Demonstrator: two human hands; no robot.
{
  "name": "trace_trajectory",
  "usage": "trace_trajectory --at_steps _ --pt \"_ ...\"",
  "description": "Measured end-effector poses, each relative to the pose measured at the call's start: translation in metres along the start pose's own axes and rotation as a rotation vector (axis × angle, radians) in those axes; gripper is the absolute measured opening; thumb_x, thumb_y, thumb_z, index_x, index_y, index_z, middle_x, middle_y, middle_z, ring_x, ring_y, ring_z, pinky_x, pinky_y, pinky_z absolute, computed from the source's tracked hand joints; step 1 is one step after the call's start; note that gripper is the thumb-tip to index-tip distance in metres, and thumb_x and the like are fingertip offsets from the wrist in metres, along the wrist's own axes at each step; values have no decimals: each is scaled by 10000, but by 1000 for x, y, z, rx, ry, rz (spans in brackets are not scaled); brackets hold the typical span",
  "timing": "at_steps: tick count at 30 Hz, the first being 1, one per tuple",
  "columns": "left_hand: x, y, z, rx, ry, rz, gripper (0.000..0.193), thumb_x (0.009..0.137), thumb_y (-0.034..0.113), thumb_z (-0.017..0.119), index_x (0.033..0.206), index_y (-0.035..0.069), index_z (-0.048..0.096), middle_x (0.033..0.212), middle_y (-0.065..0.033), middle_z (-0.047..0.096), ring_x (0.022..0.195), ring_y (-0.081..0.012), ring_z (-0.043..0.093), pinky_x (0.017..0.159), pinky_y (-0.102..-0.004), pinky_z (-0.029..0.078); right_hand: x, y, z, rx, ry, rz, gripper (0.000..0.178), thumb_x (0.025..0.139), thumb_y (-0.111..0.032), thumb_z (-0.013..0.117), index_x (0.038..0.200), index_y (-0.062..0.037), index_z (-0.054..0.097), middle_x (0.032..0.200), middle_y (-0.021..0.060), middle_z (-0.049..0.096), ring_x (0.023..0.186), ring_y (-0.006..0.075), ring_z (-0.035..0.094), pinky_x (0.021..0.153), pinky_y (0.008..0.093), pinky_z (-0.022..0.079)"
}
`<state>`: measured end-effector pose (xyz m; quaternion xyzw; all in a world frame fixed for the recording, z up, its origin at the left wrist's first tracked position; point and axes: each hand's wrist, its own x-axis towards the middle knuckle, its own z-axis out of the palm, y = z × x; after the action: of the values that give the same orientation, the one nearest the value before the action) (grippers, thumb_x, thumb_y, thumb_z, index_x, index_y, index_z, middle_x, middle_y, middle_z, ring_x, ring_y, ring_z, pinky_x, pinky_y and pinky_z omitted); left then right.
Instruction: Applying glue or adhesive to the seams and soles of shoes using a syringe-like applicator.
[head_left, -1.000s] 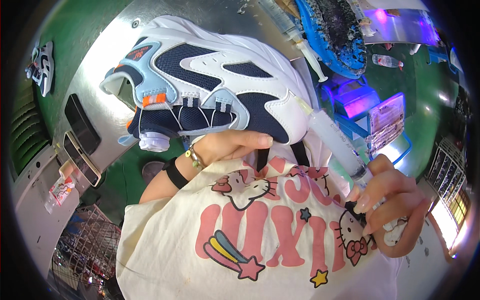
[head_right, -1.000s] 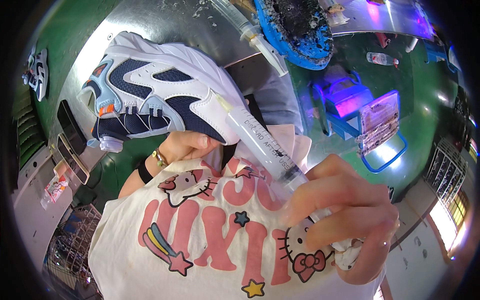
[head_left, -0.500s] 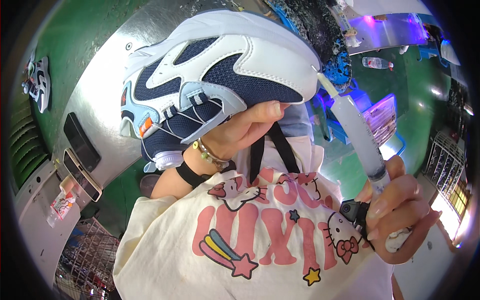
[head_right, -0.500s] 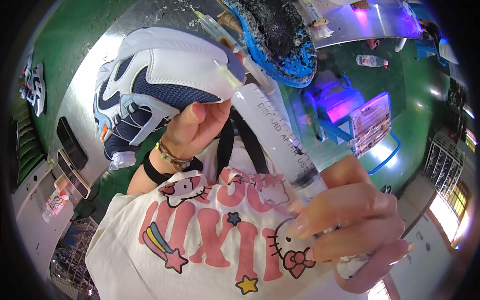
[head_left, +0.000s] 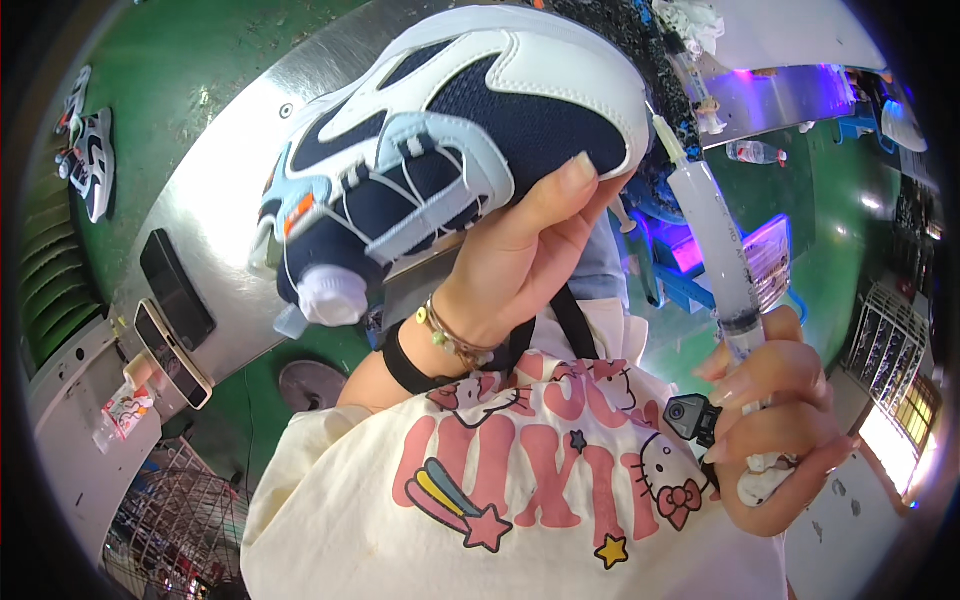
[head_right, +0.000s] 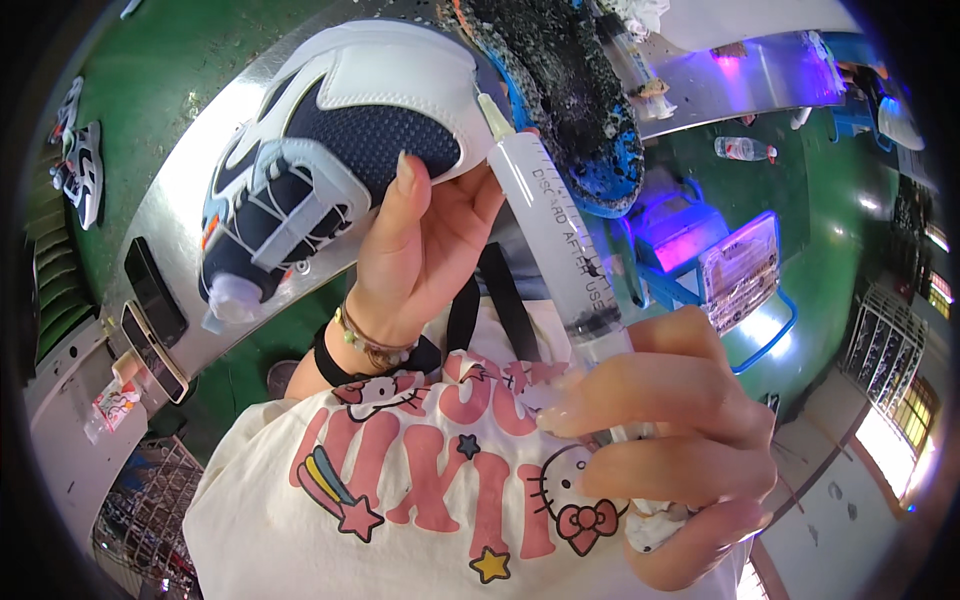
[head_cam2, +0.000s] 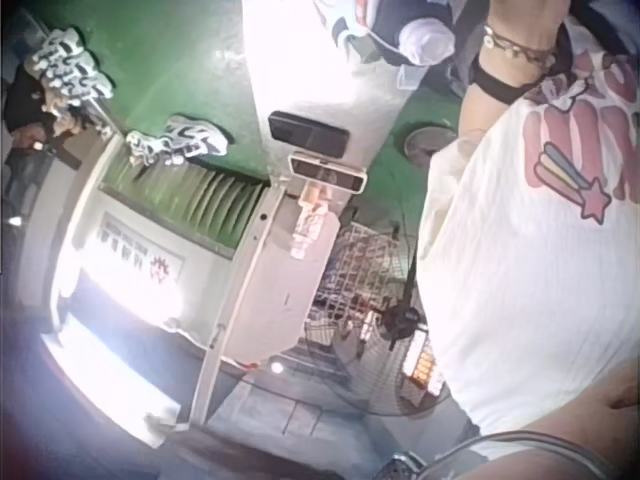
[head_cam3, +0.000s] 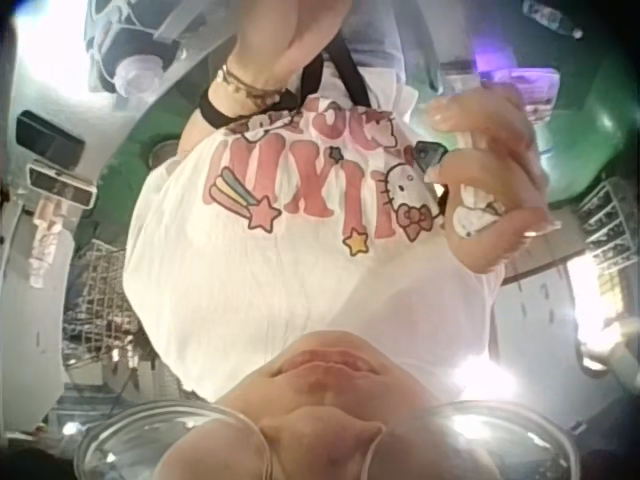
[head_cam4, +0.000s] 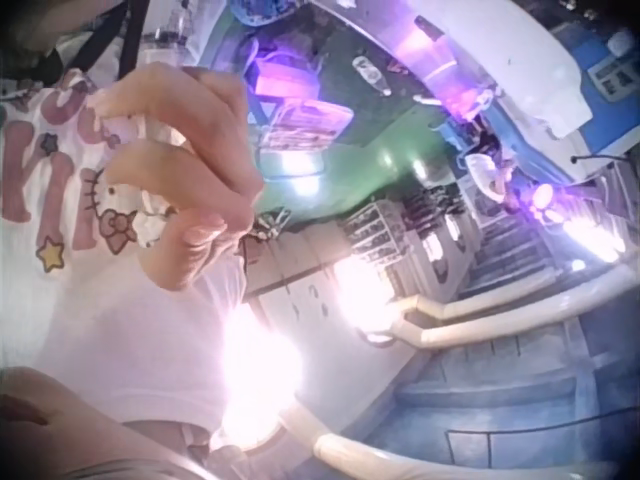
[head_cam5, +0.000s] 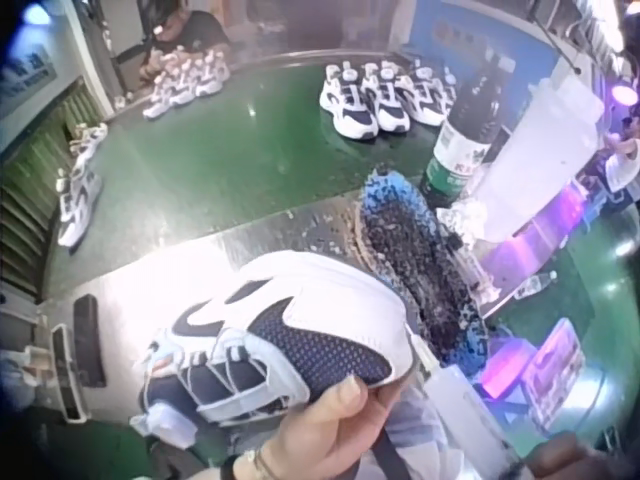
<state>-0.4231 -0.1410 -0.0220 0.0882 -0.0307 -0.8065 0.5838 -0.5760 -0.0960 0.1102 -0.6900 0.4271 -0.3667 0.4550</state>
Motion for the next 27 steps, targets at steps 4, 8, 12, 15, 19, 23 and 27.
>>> trace_trajectory --at_steps 4,8,12,15,19,23,27 --pt "-1 10 18 -17 148 75 272 838 115 627 1091 42 557 1089 -65 593 1035 -152 558 989 -321 418 6 7 8 -58 -17 -61 593 967 -358 107 618 -99 511 809 121 530 685 246 472 717 383 395" --pt "0 18 38 -55 333 36 279 819 170 661 1058 66 561 1050 -46 606 1015 -139 564 975 -314 428 5 9 12 -72 -5 -78 587 969 -365 131 623 -87 514 806 131 550 677 241 476 702 379 385" --pt "-2 22 50 73 460 107 428 827 337 638 1093 17 537 1067 -100 610 1001 -183 588 904 -311 480 3 20 16 -96 -17 -128 585 969 -361 140 619 -84 517 810 135 564 666 243 487 681 377 369" --pt "0 26 58 113 489 103 438 823 341 643 1098 16 537 1085 -104 605 1018 -176 581 907 -304 477 3 25 14 -87 9 -210 518 947 -327 234 690 -65 600 859 153 635 626 239 494 574 340 405" --pt "-7 29 60 97 480 73 391 817 305 657 1080 37 547 1074 -72 597 1013 -155 569 932 -300 459 -7 25 11 -89 14 -213 528 951 -335 224 715 -68 614 874 146 629 627 247 508 618 362 409" --pt "-23 29 51 -11 355 55 348 839 238 635 1093 19 543 1087 -77 592 1037 -175 556 998 -336 408 -14 35 13 -49 236 -381 559 958 -356 213 766 -65 650 910 144 600 666 253 531 678 392 410" --pt "-59 31 20 -2 157 -10 421 854 200 598 1195 -17 479 1207 -126 539 1146 -226 504 1061 -401 335 14 33 15 -429 189 -298 566 955 -391 230 887 -59 684 950 147 570 766 255 534 705 390 417"
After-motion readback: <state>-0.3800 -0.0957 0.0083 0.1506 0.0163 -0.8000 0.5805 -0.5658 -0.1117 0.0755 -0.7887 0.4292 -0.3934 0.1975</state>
